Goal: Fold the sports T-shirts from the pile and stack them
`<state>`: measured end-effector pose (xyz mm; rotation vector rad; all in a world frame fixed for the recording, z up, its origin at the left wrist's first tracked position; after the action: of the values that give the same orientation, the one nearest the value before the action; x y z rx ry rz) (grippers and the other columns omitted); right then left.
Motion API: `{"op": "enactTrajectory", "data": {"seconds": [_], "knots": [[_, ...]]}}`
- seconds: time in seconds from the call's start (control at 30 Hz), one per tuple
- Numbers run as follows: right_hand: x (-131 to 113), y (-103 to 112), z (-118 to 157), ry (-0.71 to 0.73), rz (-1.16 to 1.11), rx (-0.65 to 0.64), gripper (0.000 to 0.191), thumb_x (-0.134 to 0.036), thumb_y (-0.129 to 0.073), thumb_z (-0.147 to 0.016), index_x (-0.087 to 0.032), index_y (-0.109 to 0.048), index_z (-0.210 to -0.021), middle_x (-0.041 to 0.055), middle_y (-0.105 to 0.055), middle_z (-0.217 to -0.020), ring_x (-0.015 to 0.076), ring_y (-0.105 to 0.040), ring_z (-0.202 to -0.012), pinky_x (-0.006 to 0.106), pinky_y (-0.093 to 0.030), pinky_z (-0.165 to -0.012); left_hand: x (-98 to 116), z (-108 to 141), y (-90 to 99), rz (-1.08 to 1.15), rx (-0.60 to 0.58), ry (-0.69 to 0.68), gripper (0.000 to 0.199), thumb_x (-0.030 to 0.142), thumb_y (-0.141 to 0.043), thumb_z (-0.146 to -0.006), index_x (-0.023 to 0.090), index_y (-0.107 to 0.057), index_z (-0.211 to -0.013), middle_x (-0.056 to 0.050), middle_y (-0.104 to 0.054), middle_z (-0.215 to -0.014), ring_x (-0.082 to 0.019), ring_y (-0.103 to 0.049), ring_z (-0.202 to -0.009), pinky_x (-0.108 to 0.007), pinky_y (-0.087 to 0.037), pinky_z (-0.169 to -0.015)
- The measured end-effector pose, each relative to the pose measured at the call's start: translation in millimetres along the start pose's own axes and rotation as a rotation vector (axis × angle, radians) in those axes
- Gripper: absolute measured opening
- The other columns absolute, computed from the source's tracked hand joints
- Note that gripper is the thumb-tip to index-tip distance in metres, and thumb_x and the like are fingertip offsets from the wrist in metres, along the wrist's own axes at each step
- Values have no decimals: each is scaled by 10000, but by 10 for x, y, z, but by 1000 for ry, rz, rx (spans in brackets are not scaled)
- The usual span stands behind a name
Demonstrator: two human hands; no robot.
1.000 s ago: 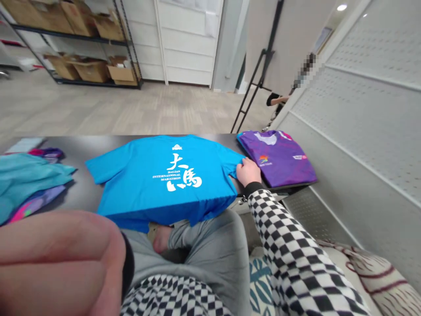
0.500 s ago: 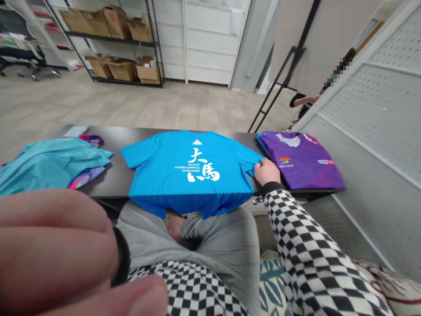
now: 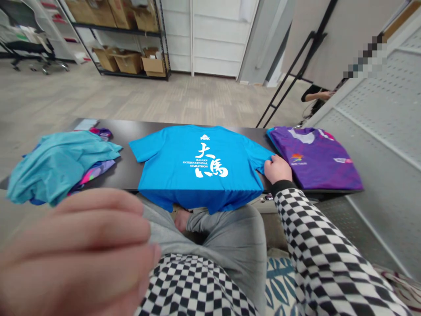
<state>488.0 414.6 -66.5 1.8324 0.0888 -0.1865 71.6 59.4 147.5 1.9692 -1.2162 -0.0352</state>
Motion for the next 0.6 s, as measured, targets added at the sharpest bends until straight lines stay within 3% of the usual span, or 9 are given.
{"op": "enactTrajectory", "data": {"seconds": [0.07, 0.1, 0.17, 0.23, 0.3, 0.43, 0.6], "knots": [[38, -30, -12, -4, 9, -25, 492, -239, -489, -1045, -61, -810, -1373, 299, -723, -1532, 358, -691, -1406, 409, -496, -1202, -370, -62, -22, -33, 100, 26, 271, 132, -569, -1049, 318, -748, -966, -4, -812, -961, -227, -776, -909, -429, -707, -856], [68, -55, -23, -8, 15, -40, 497, -247, -483, -1057, -61, -802, -1389, 305, -701, -1565, 350, -678, -1437, 398, -486, -1216, -672, -22, -79, -105, 107, 74, 297, 84, -532, -1020, 278, -745, -949, -22, -820, -956, -210, -779, -894, -398, -690, -873], [106, -111, -51, 14, 22, -59, 503, -288, -462, -1091, -66, -796, -1395, 300, -690, -1585, 350, -668, -1467, 390, -474, -1236, -1480, 189, -168, -306, 69, 300, 297, 73, -521, -969, 234, -771, -954, -61, -843, -972, -232, -795, -926, -401, -679, -933], [140, -152, -79, 27, 26, -58, 528, -328, -439, -1111, -59, -786, -1404, 284, -699, -1582, 371, -671, -1473, 403, -475, -1250, -2243, 487, -91, -447, 111, 494, 302, 134, -524, -993, 207, -804, -1081, -113, -863, -1105, -288, -810, -1080, -464, -659, -1059], [166, -169, -97, 22, 21, -49, 563, -346, -427, -1111, -39, -769, -1436, 281, -696, -1589, 395, -670, -1479, 429, -479, -1265, -2830, 721, 32, -522, 142, 601, 363, 230, -503, -1064, 172, -784, -1287, -169, -837, -1305, -327, -780, -1265, -516, -596, -1199], [177, -175, -108, 20, -11, -35, 580, -335, -440, -1078, -19, -780, -1427, 299, -666, -1618, 413, -650, -1511, 472, -482, -1293, -3610, 846, 58, -523, -52, 674, 567, 313, -473, -1085, 66, -639, -1568, -257, -618, -1687, -362, -553, -1623, -560, -419, -1381], [245, -187, -126, -4, -121, 26, 556, -346, -514, -1003, -67, -823, -1372, 260, -737, -1542, 410, -700, -1450, 499, -503, -1294, -4182, 965, -59, -625, -389, 878, 709, 420, -437, -1102, 9, -559, -1667, -295, -488, -1782, -428, -464, -1680, -588, -371, -1383]]}}
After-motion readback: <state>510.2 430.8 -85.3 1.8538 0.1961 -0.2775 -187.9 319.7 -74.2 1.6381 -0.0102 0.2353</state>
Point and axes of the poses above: each hand's wrist, its own z-axis away from the middle knuckle, its own y-axis out of the back of the hand, x = y × z, the point moved 8 cm from there along -z, towards the middle knuckle
